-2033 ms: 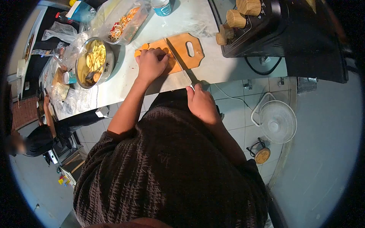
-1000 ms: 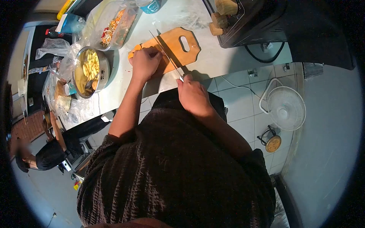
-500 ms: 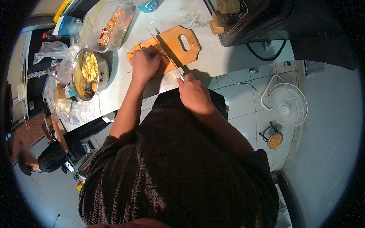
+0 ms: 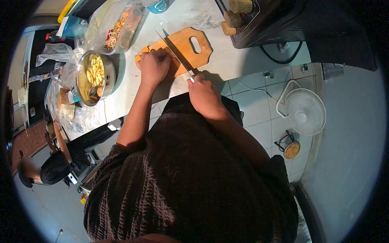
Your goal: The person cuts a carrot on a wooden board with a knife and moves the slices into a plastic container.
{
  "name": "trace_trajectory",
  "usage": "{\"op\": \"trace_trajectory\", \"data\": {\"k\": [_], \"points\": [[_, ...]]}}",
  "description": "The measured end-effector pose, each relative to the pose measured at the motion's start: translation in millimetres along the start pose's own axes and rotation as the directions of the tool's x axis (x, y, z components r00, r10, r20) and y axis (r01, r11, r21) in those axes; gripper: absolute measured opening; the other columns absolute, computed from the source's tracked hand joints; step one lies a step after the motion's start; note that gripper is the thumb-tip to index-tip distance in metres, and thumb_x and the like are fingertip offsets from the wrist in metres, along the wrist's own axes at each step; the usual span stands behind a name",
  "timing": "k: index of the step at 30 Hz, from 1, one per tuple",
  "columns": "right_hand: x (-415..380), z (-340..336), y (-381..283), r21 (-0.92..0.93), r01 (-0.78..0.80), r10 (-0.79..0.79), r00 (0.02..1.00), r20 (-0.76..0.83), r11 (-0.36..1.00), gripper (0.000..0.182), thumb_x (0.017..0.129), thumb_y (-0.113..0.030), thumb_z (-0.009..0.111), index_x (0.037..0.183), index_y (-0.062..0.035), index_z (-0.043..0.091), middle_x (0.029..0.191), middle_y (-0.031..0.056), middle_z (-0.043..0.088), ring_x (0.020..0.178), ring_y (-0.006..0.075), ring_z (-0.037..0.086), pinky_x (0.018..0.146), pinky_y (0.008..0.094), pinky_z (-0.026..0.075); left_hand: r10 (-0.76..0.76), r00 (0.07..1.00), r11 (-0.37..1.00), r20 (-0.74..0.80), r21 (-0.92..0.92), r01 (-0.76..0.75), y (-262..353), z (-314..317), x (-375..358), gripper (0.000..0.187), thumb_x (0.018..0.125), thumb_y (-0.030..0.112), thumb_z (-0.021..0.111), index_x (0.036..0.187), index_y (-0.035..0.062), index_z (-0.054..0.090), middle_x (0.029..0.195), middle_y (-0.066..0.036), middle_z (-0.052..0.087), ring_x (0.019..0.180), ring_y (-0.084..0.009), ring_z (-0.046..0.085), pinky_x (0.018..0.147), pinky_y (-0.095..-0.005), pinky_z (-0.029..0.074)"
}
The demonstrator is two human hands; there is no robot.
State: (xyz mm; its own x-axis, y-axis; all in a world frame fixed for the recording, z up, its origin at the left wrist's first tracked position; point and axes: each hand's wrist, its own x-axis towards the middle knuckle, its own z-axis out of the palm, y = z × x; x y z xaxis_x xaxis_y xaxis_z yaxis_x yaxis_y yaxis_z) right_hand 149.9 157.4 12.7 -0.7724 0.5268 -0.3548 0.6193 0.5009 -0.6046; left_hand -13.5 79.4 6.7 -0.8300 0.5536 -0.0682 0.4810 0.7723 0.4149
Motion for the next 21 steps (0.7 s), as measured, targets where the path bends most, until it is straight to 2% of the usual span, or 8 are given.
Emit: {"op": "trace_trajectory", "data": {"k": [5,12,21], "points": [[-8.0,-3.7,2.9,-0.075,-0.011,0.011,1.0,0.0,0.997,0.034,0.098,-0.03,0.05,0.092,0.0039,0.052,0.076,0.029,0.065,0.075,0.0468,0.065,0.068,0.0525,0.053,-0.032,0.999,0.999,0.02,-0.004,0.032,0.5,-1.0,-0.5,0.022,0.082,0.033,0.068,0.089,0.0141,0.078,0.082,-0.009,0.07,0.097,-0.0303,0.054,0.083,-0.042,0.033],[-4.9,-6.3,1.0,-0.028,0.021,-0.023,0.999,-0.041,0.999,0.033,0.098,-0.028,0.051,0.091,0.0036,0.052,0.073,0.0292,0.064,0.074,0.0475,0.065,0.067,0.0521,0.053,-0.102,0.992,0.995,0.074,0.003,0.102,4.7,-6.3,0.7,0.024,0.083,0.034,0.068,0.091,0.0142,0.078,0.081,-0.009,0.07,0.099,-0.0305,0.055,0.085,-0.0409,0.034],[-6.7,2.2,-2.2,0.009,0.102,-0.101,0.993,-0.06,0.995,0.033,0.098,-0.028,0.05,0.09,0.0045,0.051,0.072,0.0297,0.063,0.073,0.0476,0.064,0.066,0.051,0.053,-0.082,0.995,0.996,0.056,-0.033,0.084,0.0,-1.9,-0.3,0.024,0.082,0.035,0.068,0.089,0.0135,0.077,0.078,-0.01,0.07,0.097,-0.032,0.056,0.081,-0.0427,0.034]]}}
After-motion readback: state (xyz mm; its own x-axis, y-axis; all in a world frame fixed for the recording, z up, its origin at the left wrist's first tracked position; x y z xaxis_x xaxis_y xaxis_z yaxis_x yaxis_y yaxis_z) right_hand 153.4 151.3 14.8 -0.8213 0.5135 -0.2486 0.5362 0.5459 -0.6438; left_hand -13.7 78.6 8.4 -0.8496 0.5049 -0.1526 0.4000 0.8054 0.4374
